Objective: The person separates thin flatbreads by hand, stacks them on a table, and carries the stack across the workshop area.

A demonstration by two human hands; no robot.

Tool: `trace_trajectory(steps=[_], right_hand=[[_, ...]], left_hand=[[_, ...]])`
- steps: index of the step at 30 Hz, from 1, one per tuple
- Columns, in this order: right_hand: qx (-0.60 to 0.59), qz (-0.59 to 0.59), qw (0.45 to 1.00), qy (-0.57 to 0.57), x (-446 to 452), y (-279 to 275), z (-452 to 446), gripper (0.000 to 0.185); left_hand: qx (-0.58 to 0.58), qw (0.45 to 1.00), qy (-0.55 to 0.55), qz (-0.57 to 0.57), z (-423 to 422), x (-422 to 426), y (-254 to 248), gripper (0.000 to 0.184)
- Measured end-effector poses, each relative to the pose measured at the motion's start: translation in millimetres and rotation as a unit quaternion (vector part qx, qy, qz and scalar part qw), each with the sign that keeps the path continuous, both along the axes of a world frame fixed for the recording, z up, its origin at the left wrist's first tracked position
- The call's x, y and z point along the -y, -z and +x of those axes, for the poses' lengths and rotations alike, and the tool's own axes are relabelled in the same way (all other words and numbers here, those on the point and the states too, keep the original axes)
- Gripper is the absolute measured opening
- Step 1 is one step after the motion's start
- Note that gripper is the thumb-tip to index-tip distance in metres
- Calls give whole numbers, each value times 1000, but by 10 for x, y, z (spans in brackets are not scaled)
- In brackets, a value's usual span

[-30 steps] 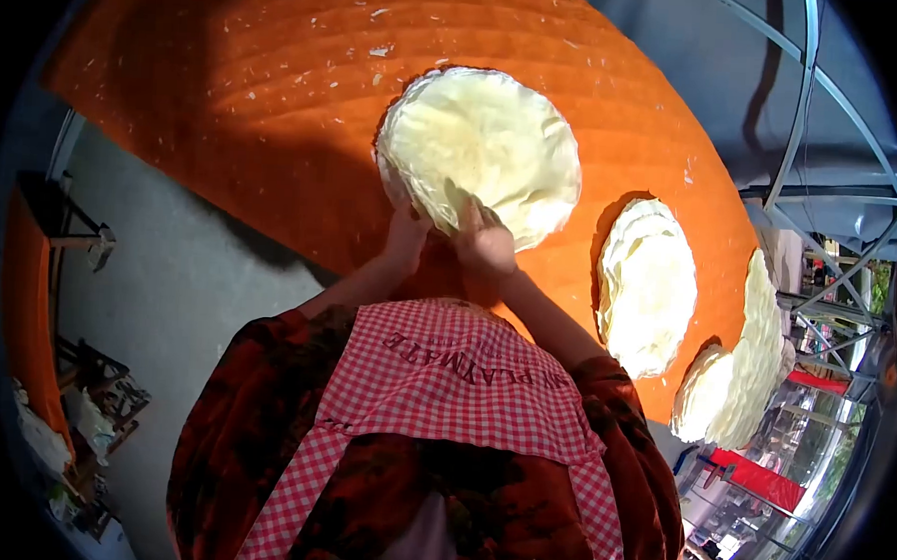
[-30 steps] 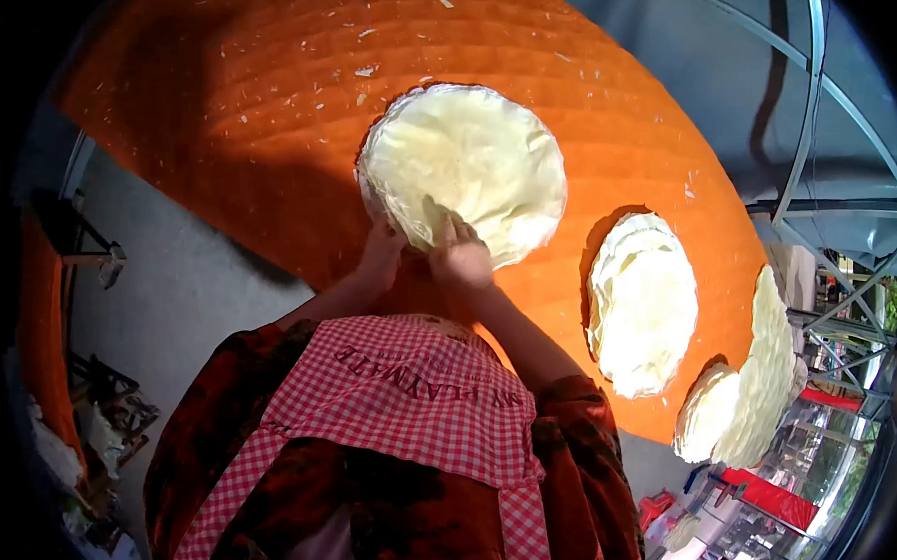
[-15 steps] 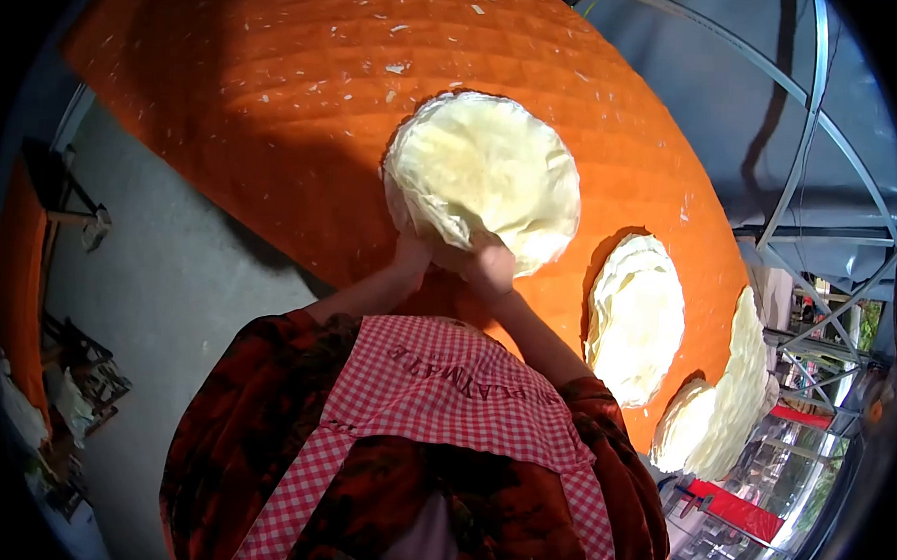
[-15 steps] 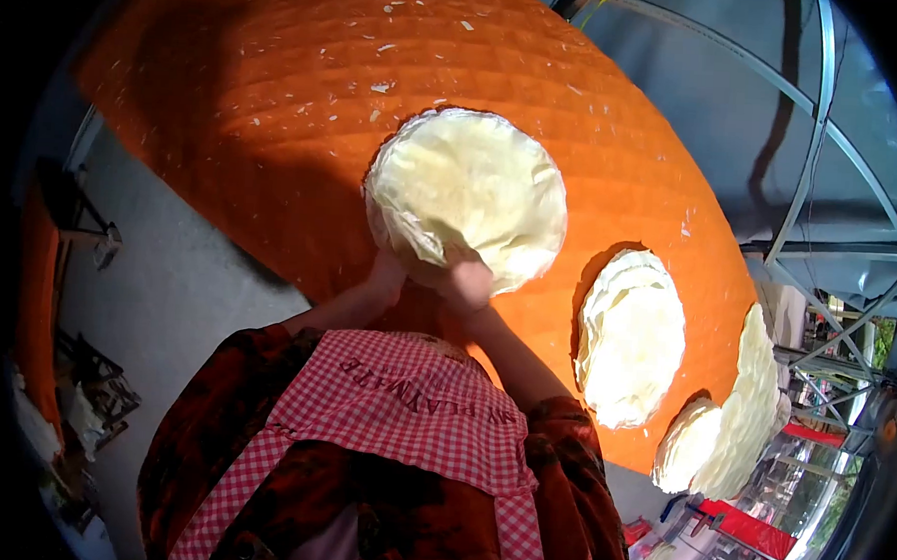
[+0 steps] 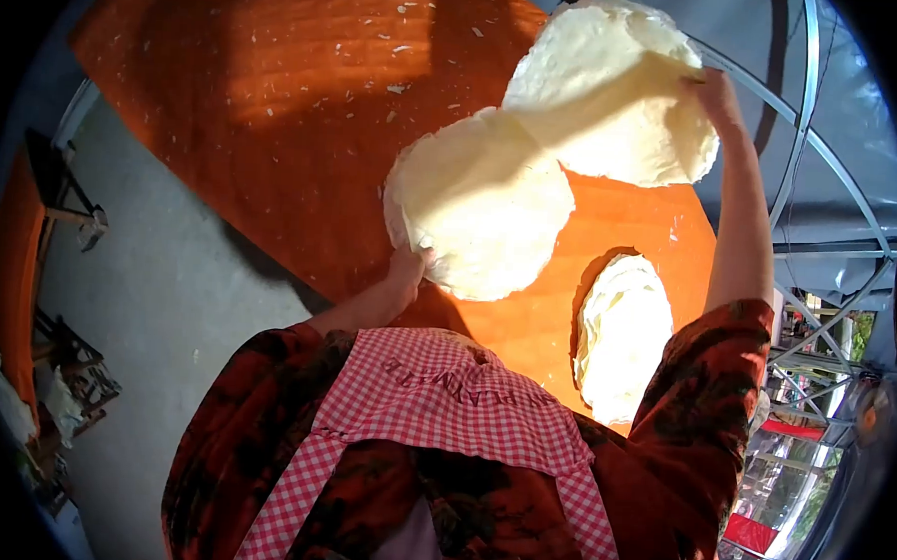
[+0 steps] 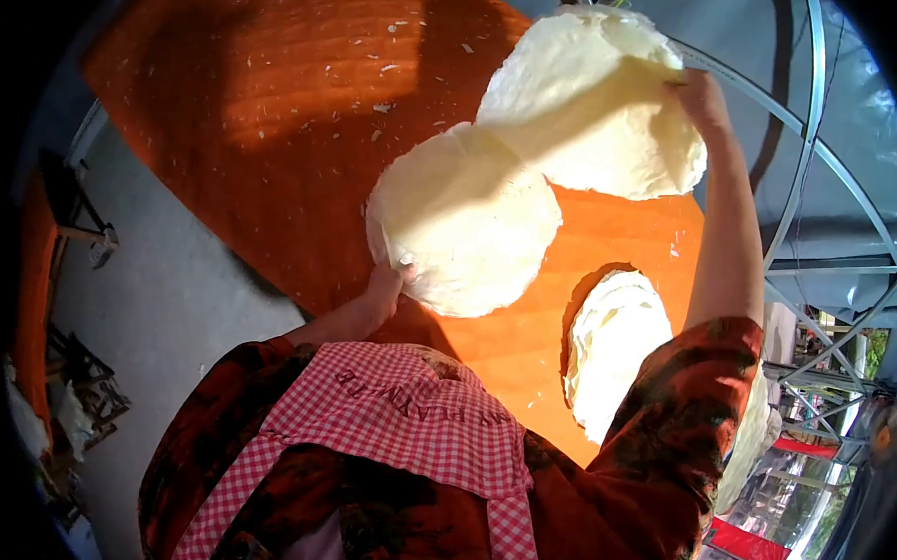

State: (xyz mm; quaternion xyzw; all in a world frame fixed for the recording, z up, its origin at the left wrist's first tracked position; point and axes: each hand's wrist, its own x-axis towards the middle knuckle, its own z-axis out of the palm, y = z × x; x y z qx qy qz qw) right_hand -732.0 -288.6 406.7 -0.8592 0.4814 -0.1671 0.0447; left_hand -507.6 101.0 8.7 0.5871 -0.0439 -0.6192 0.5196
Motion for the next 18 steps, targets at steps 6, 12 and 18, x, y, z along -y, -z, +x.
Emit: trace_trajectory(steps=[6,12,18], right_hand=[[-45,-63,991,112,75,-650,-343,33],[-79,-154,985,-10,-1467,-145,348,17],[-113,-55,990,-63,-2993,3155,657,18]], left_hand=[[-17,1000,-3,3,0,-13,-144,47],[-69,997,-5,17,-3,21,138,53],[-132,990,25,-31,90,-38,-76,52]])
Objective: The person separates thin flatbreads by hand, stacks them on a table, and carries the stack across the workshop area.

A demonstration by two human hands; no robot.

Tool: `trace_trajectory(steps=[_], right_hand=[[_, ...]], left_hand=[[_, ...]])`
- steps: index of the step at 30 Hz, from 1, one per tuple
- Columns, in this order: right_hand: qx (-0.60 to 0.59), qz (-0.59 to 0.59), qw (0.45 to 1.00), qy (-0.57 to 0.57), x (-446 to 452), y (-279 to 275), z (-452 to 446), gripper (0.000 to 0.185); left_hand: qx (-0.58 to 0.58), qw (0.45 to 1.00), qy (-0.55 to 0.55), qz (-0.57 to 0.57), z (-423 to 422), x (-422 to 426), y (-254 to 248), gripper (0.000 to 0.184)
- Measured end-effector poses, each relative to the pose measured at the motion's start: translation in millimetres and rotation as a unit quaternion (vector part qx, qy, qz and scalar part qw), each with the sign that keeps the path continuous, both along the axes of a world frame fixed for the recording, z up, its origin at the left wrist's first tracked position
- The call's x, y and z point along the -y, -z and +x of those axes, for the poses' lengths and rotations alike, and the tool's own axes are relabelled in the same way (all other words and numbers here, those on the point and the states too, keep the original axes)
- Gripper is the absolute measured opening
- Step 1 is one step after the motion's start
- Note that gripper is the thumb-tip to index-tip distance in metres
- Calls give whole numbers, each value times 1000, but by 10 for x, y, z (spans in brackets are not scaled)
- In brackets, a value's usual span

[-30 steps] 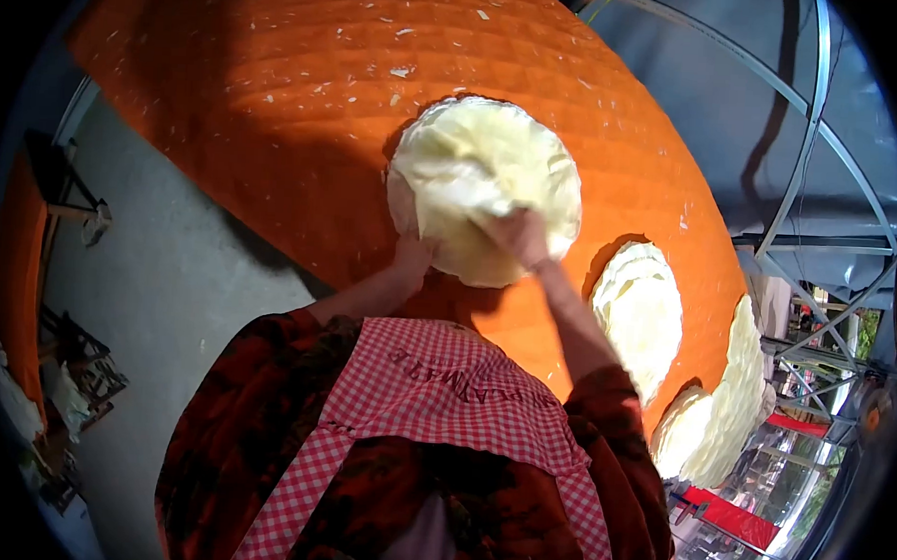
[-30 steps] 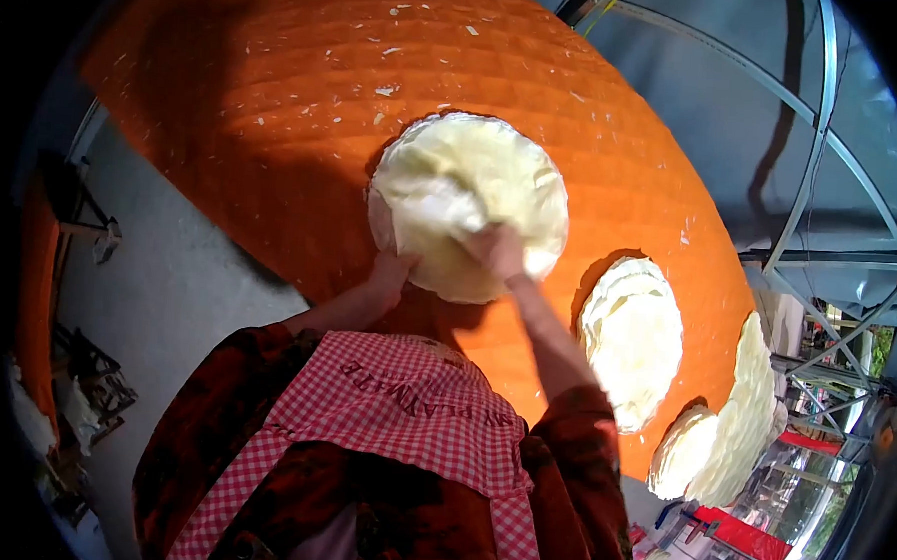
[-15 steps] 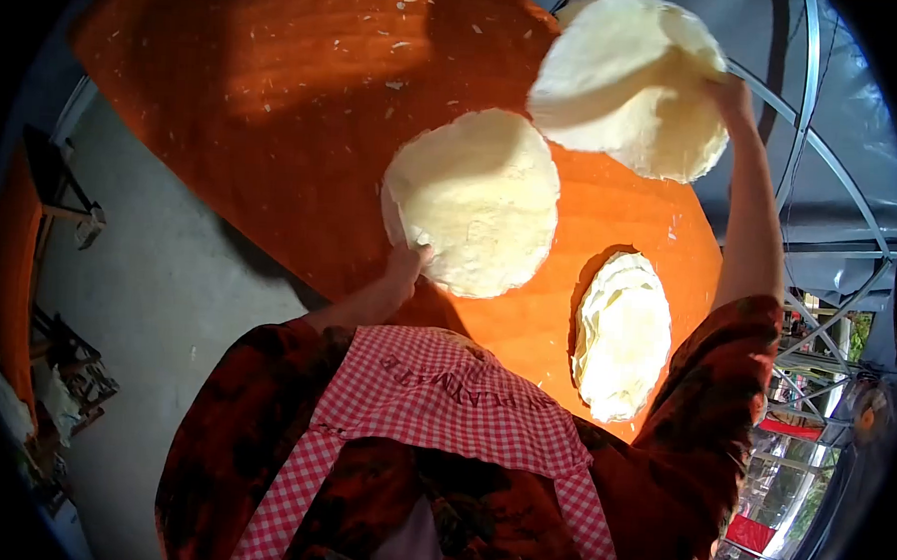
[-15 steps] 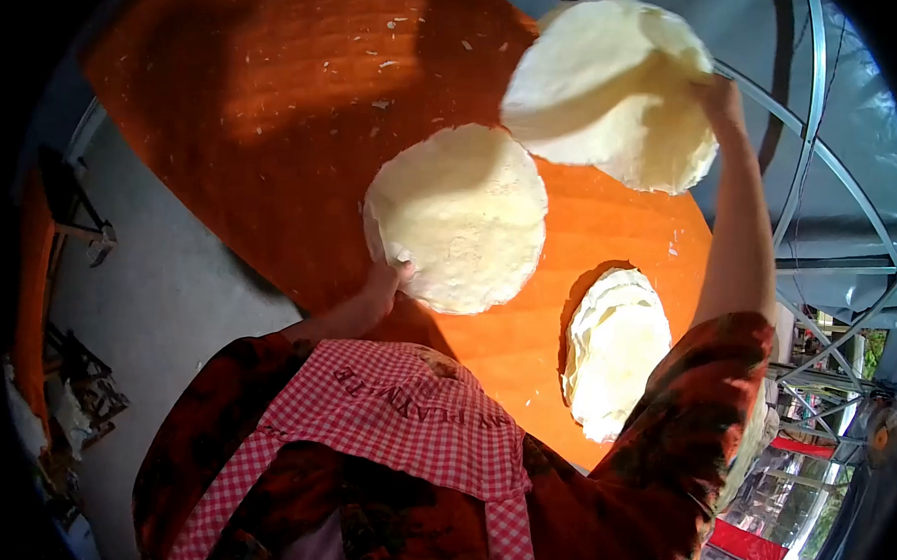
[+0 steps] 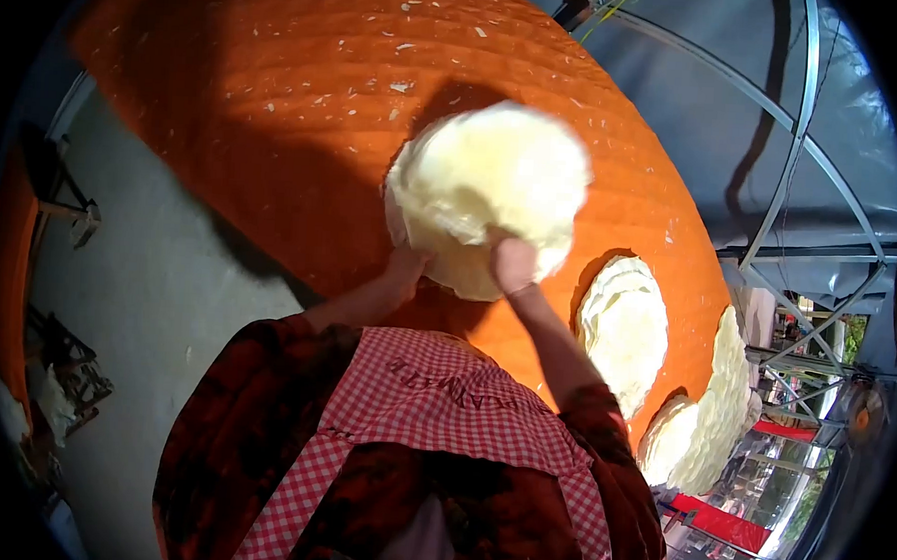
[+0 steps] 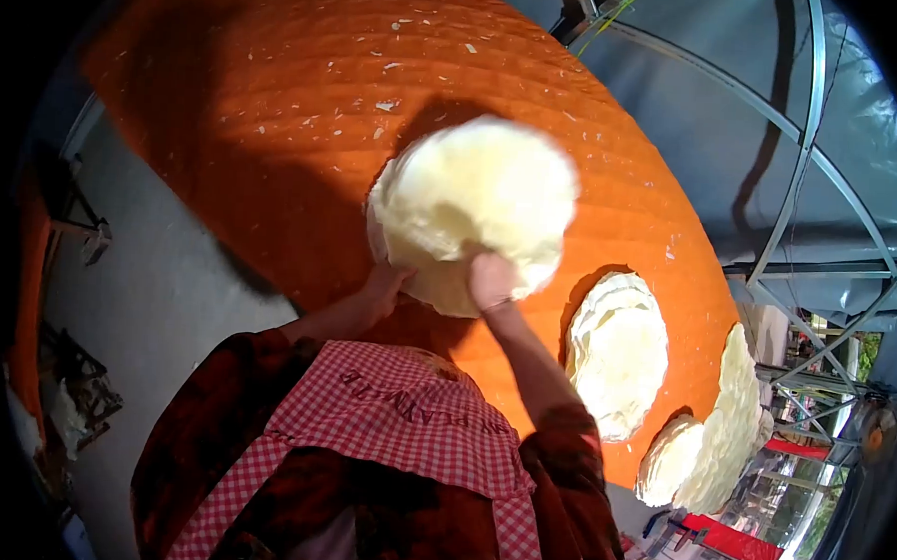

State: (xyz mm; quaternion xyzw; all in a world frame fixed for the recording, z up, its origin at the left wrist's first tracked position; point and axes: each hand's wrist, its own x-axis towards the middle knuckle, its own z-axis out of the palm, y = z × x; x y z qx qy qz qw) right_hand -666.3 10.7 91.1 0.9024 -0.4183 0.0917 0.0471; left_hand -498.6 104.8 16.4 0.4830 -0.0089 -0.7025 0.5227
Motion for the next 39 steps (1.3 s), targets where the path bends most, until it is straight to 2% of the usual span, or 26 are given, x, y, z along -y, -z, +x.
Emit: trace_trajectory(steps=[2,4,5,6,8,10,12,14,15,17,18,19,20,21,22,23,24,26,27,29,30,32,33,34,35,39], right_hand=[[-43,18,999,-8,-187,548,1,14],[16,22,999,41,-230,75,129,16],[-22,-65,997,41,-212,63,129,16],[-26,-36,998,45,-200,15,119,19],[-48,-136,989,-17,-366,19,180,23],[-104,-52,993,-31,-515,194,276,34],[-3,141,990,19,-559,250,368,53],[31,51,998,-27,-717,209,346,58],[22,112,994,-5,-762,151,307,64],[66,113,991,9,-780,0,344,65],[87,112,990,16,-754,-52,345,65],[142,173,975,2,-600,-1,247,62],[153,202,966,48,-457,-180,246,58],[110,191,973,71,-106,-188,130,37],[69,182,976,95,260,-199,-12,24],[45,186,966,175,448,-592,-5,19],[117,86,982,118,648,-804,-92,17],[128,-15,990,61,449,-1580,64,15],[132,-29,990,38,343,-1541,31,15],[140,-61,988,-15,103,-1442,77,19],[132,-50,990,-3,-27,-1206,97,28],[134,-40,990,-29,-207,-370,37,34],[39,39,998,28,-328,11,-44,32],[24,66,997,15,-376,462,-172,32],[111,-20,992,-56,-507,283,-19,36],[97,82,992,-16,-443,220,-96,36]], left_hand=[[-16,1000,21,-15,30,-15,-29,51],[-4,999,7,-53,53,2,-8,53],[-2,998,4,-69,18,-46,14,54],[-3,998,3,-56,11,-29,25,54],[-7,1000,0,-29,-10,-24,40,54],[-41,998,37,-28,39,-22,-18,55],[-43,996,60,-39,76,19,-29,55],[-15,996,72,-52,76,-37,10,54],[-32,995,51,-76,49,-96,19,50],[-65,989,12,-136,5,-38,-22,42],[-69,986,27,-150,26,-16,-131,39],[-74,983,41,-160,46,-23,-239,37],[-79,981,54,-170,71,-30,-342,34],[-63,976,120,-170,159,-27,-367,26],[78,980,76,-169,193,-41,-210,25],[218,961,33,-167,210,-38,43,25],[353,921,-12,-164,255,-43,192,24],[364,929,-27,-63,480,-144,215,28],[368,929,-34,-10,535,-204,126,30],[231,972,-33,18,542,-299,-219,28],[161,986,-35,29,528,-308,-346,27],[120,991,-45,27,430,-307,-329,30],[100,993,-52,27,402,-305,-318,32],[101,994,-31,31,401,-310,-318,30],[103,994,-8,35,403,-317,-319,28],[70,997,28,6,363,-320,-216,22]])
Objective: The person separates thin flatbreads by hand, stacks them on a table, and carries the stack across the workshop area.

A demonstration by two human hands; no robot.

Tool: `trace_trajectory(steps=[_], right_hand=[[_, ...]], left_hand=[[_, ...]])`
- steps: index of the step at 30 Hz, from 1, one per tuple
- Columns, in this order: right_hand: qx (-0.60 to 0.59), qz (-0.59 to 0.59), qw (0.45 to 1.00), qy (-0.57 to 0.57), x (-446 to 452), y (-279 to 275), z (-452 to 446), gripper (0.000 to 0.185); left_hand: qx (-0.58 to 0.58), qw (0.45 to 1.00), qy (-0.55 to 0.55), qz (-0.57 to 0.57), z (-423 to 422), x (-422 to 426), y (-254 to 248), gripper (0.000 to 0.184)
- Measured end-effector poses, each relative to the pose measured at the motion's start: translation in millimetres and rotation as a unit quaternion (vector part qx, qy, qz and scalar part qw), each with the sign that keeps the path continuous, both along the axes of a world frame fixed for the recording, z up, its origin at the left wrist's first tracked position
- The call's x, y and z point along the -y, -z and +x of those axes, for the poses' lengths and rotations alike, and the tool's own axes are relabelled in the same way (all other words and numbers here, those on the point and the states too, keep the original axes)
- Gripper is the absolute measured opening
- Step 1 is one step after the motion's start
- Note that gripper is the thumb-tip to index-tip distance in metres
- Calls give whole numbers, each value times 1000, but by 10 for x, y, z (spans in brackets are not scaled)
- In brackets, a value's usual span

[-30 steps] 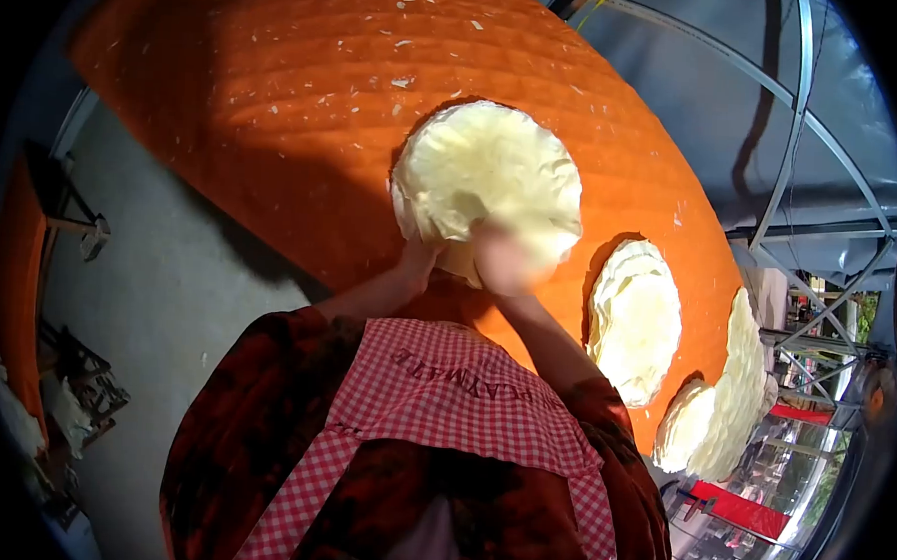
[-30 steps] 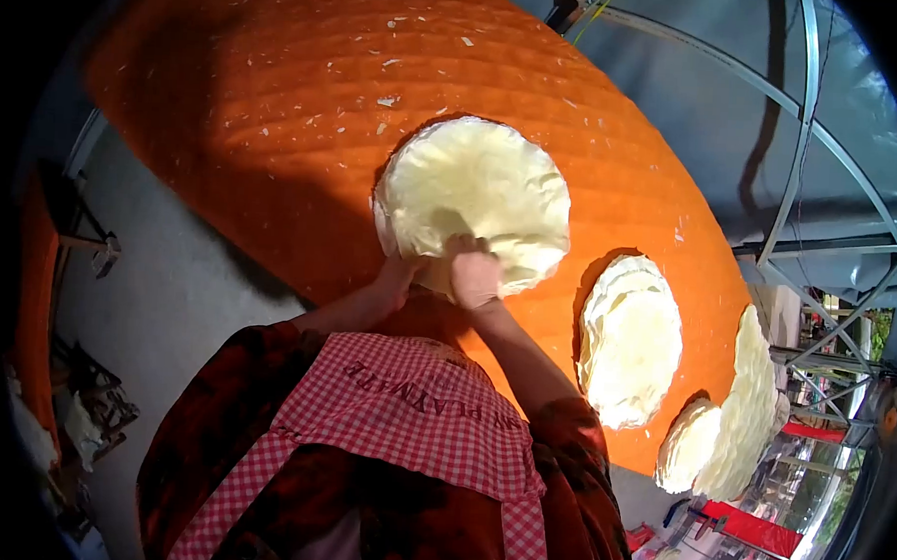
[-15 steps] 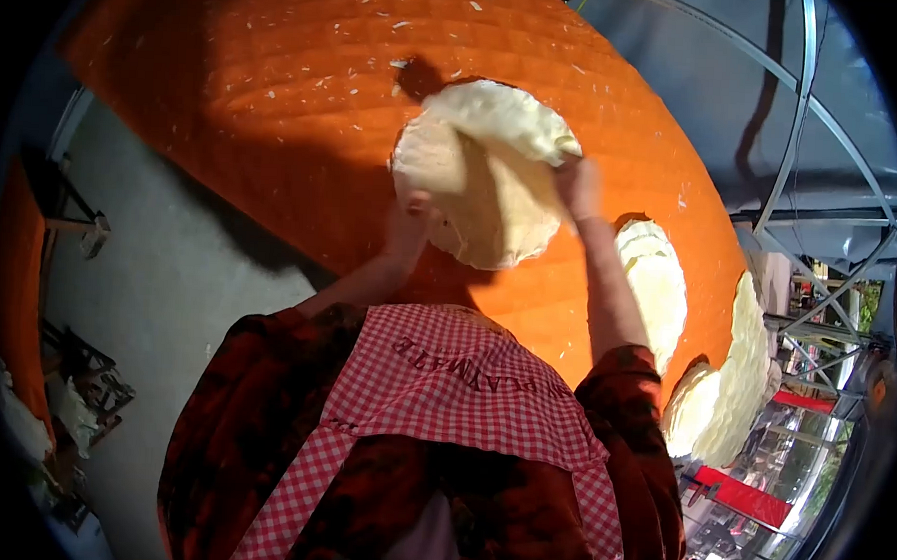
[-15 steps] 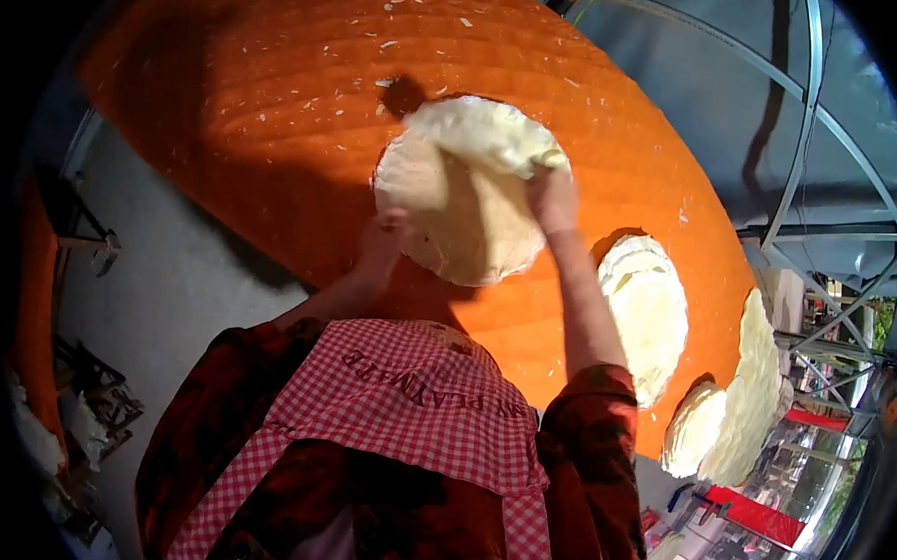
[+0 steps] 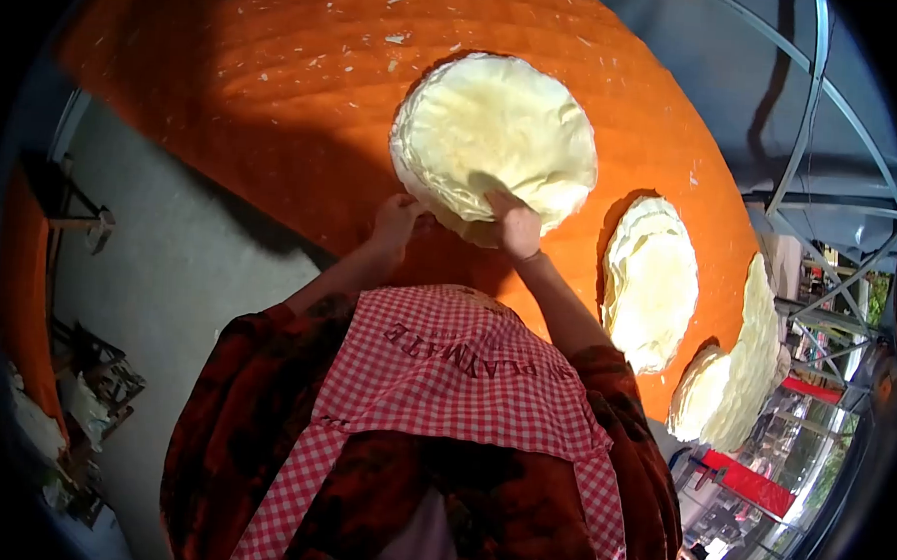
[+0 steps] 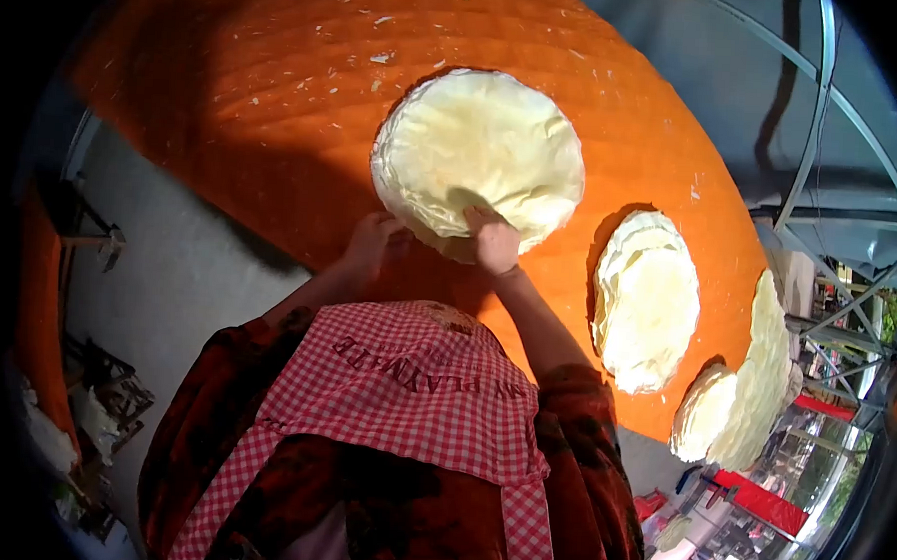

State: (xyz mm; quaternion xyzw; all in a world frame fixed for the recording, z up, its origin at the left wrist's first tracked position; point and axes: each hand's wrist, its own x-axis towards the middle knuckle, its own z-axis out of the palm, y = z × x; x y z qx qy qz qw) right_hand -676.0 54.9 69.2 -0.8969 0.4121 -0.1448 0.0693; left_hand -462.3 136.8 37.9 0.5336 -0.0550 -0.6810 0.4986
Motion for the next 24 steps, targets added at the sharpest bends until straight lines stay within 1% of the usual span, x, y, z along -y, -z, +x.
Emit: trace_trajectory(steps=[1,3,6,9,10,11,13,14,17,18,20,21,22,23,24], right_hand=[[6,12,1000,-4,19,-59,-16,35],[-20,33,999,12,50,-38,-34,36],[-36,49,997,55,160,-178,-17,33],[10,-65,997,31,52,-339,192,21],[-24,-69,997,30,-33,-256,235,19],[-65,-31,996,49,-103,3,227,28],[-42,-73,994,64,-229,282,305,43],[-85,-81,991,63,-306,304,295,56],[-23,-78,996,38,-440,53,331,56],[-44,-133,989,44,-398,57,329,51],[-40,-127,990,48,-251,146,301,44],[-38,-121,991,50,-167,179,282,40],[10,-53,998,15,18,171,189,30],[-96,82,989,76,107,-268,290,27],[-106,43,992,59,282,-549,321,26]], left_hand=[[0,1000,-6,-5,-16,29,23,23],[-1,1000,-22,-16,-36,101,58,26],[-20,1000,-15,-5,-13,162,90,21],[2,1000,-23,1,-38,126,30,24],[-8,1000,-27,-3,-47,102,27,25],[-19,999,-31,-12,-57,140,39,26],[-42,998,-33,-29,-70,190,21,28],[-53,997,-32,-37,-68,193,-6,28],[-105,993,-21,-54,-67,199,-15,29],[-125,990,-14,-64,-70,245,-30,30],[-127,988,-13,-91,-68,271,-75,30],[-128,986,-13,-103,-66,259,-104,30],[-144,981,-25,-129,-51,256,-138,30],[-160,975,-37,-153,-20,241,-175,31],[-175,967,-48,-177,22,231,-198,32]])
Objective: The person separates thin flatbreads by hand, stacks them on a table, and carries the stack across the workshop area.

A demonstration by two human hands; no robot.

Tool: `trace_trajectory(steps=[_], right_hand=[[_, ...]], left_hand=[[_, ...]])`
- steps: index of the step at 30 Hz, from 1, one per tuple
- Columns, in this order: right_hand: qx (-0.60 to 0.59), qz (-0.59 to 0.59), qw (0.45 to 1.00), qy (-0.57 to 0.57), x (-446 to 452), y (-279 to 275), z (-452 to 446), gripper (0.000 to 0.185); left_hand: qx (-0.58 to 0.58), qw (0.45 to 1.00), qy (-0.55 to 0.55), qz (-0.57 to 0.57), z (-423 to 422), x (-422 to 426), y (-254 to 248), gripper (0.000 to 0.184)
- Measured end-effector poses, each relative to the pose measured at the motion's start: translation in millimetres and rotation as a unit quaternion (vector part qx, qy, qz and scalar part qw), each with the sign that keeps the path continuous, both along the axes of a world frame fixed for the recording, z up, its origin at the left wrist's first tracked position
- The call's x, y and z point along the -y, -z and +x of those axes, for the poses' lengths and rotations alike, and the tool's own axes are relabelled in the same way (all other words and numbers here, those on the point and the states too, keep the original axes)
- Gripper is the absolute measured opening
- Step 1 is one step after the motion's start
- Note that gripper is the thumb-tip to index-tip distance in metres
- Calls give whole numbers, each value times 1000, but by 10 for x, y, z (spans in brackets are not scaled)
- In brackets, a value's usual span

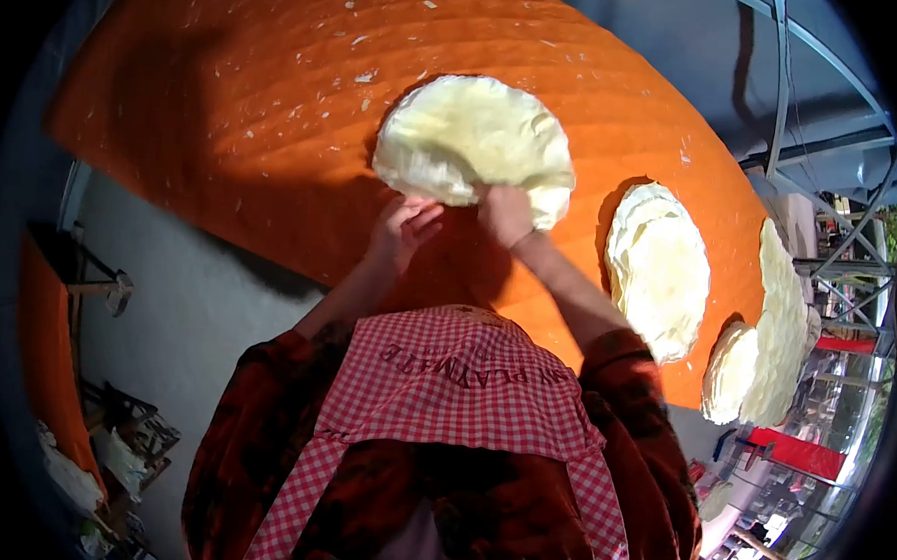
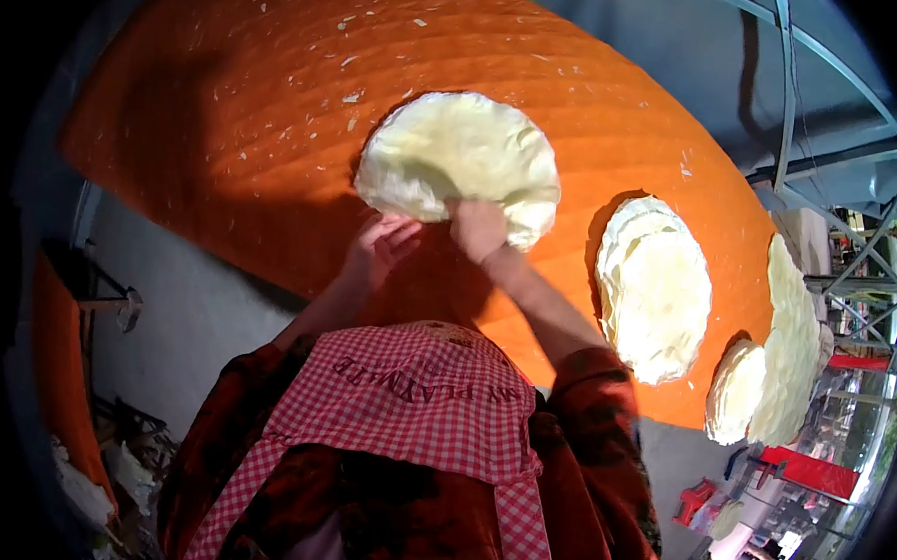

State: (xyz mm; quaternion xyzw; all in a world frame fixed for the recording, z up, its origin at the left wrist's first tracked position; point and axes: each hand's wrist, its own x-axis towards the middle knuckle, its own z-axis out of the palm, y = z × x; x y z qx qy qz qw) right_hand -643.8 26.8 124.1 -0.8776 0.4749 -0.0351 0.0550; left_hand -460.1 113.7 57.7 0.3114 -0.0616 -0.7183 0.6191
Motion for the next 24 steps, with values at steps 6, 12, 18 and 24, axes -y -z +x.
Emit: trace_trajectory(steps=[6,12,18,24], right_hand=[[218,143,964,44,749,-2232,-222,21],[371,369,834,173,1277,-1485,-1100,38],[486,509,618,349,501,412,-1626,53],[625,523,500,292,211,666,-1606,41]], left_hand=[[104,988,-42,108,273,84,44,55],[62,995,75,21,471,44,-7,41],[256,959,-6,123,472,-6,683,25],[370,922,-5,118,322,66,193,37]])
